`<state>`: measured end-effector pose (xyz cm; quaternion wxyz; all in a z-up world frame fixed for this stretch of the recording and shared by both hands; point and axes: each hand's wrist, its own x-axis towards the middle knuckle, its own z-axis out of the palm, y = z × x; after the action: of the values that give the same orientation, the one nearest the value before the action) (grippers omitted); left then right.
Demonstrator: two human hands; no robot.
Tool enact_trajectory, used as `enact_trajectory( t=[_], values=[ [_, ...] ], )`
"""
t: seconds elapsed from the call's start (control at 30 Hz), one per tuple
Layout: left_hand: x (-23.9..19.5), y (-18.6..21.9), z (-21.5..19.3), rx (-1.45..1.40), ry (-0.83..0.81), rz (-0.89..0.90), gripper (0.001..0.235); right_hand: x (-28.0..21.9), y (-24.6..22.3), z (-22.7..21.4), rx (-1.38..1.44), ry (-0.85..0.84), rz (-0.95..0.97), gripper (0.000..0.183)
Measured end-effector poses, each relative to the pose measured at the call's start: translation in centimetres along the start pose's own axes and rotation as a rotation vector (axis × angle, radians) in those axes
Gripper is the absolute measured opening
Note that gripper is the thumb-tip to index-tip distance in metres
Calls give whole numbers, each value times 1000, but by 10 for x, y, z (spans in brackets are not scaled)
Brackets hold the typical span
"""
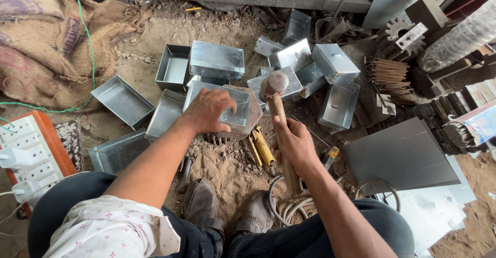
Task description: The person welds seams on small rectangular metal boxes using a handheld welding tool, then uses a hammer to tap and flatten the welded edges. The person handles multiple metal boxes one at a time, repositioning them on a metal stand during the process.
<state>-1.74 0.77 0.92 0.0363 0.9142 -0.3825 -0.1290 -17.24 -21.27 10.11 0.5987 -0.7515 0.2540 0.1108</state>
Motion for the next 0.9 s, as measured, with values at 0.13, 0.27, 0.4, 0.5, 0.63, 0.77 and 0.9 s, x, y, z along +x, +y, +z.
enact_trajectory(
  t=[0.13,0.27,0.4,0.5,0.63,0.77,0.9],
  values=[
    [7,-14,5,70,214,-24,153,4,5,4,-54,-26,21,55],
    [15,-13,6,129,62,-116,153,8,6,14,-224,-31,146,45],
    [11,-10,2,99,50,-136,145,0,3,18,-320,-50,116,45],
    [9,-10,-4,93,38,-140,144,-7,0,9,-345,-82,-116,49],
    [6,-8,-9,84,56,-120,142,1,2,10,-368,-137,-274,49],
    [9,-1,-14,80,25,-108,140,11,4,21,-549,-133,24,44],
    [5,-3,-4,69,95,-120,139,6,11,14,-358,-63,55,48]
  ],
)
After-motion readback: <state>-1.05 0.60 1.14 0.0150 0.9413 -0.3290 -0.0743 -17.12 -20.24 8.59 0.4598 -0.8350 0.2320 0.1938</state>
